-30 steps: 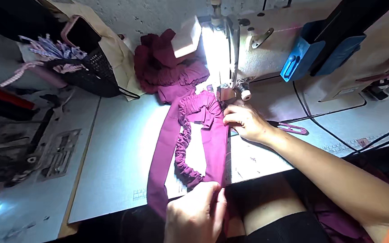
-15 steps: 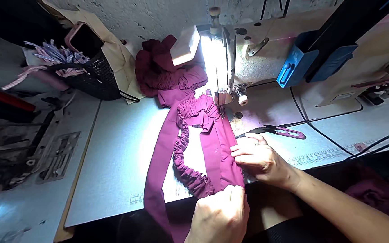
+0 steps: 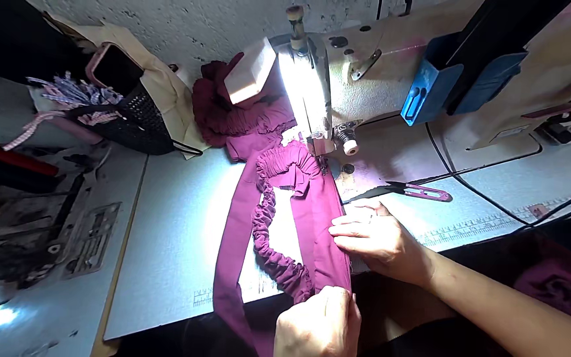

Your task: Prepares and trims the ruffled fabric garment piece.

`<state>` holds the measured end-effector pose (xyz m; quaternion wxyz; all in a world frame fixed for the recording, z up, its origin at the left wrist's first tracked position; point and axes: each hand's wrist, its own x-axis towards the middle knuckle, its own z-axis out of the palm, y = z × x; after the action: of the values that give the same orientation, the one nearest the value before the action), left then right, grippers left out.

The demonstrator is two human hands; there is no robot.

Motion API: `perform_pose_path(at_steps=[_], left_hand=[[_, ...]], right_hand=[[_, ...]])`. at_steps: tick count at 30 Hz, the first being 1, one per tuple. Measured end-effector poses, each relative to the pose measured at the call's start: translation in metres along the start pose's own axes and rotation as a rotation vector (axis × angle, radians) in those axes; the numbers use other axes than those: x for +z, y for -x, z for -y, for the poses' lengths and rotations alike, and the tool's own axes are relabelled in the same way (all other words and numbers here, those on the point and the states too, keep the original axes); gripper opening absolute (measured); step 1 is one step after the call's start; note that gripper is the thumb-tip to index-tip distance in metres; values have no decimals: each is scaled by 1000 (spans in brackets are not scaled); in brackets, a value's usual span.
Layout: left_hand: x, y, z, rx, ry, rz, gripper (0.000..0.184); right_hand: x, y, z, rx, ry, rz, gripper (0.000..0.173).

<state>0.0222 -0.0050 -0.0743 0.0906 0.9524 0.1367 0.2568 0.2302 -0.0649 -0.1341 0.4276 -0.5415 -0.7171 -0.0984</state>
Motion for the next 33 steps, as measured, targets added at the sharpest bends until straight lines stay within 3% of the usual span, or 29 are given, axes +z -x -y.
perform_pose_path(at_steps=[10, 17, 19, 21, 24, 28, 33], left_hand=[[17, 0, -1, 166, -10, -32, 21], [18, 6, 0, 101, 25, -38, 20], [21, 11, 1, 78, 17, -58, 20], [22, 15, 1, 59, 19, -78, 19], [25, 18, 0, 36, 34, -128, 18], [33, 21, -2, -32, 164, -148, 18], [40, 28, -1, -136, 447, -140, 14]], right_hand=[[-6, 20, 20, 9, 46, 48, 24], [-11, 26, 23, 149, -69, -59, 19], [-11, 26, 33, 280, -86, -140, 15], [-11, 24, 50, 532, -118, -229, 13], [-11, 19, 81, 929, -516, -153, 20], [4, 26, 101, 1060, -1022, -120, 26], [16, 30, 111, 1153, -1164, -296, 30]])
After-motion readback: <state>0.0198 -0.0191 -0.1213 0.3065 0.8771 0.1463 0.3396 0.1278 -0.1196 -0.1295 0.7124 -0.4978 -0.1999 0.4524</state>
